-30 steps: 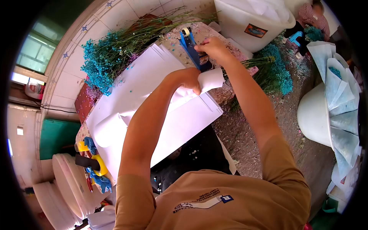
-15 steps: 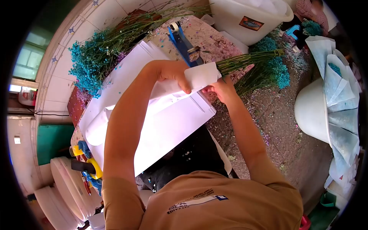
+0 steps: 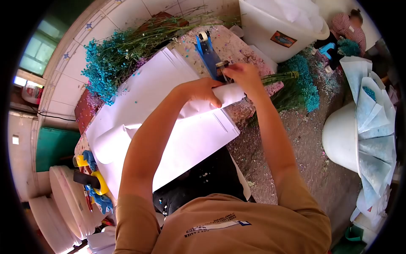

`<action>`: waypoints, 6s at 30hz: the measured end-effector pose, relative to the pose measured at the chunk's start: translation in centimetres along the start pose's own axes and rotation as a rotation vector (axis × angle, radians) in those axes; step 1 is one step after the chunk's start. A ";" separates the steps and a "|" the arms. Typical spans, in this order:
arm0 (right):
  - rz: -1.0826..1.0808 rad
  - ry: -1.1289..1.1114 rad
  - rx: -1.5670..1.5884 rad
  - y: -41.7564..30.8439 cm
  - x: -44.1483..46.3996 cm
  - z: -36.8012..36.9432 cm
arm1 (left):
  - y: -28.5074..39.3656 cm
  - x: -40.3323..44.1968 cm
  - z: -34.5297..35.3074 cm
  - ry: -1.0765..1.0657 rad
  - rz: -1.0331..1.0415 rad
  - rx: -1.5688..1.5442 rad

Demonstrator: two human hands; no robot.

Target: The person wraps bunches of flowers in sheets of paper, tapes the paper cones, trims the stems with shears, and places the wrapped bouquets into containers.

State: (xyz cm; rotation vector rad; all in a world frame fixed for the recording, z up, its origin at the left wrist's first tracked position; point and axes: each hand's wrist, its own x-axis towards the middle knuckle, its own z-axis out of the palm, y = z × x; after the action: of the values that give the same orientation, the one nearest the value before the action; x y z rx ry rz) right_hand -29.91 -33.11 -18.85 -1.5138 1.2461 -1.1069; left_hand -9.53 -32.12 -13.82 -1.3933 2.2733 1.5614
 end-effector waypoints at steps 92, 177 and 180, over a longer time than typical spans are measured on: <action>-0.066 -1.192 -0.216 -16.2 -12.2 19.0 | 5.2 -89.0 23.1 2.524 0.195 0.183; 0.062 0.386 1.091 34.4 15.8 -42.5 | -6.4 -1.4 9.5 0.870 0.168 0.435; 0.000 0.208 1.609 20.7 14.9 -51.4 | -6.3 -1.5 9.8 0.917 0.164 0.416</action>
State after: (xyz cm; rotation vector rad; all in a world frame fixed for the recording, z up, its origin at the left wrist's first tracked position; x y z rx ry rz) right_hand -82.77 -54.61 -25.15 -0.1500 0.1455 -1.6155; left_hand -8.40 -24.16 -22.36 -2.0797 2.9731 0.3716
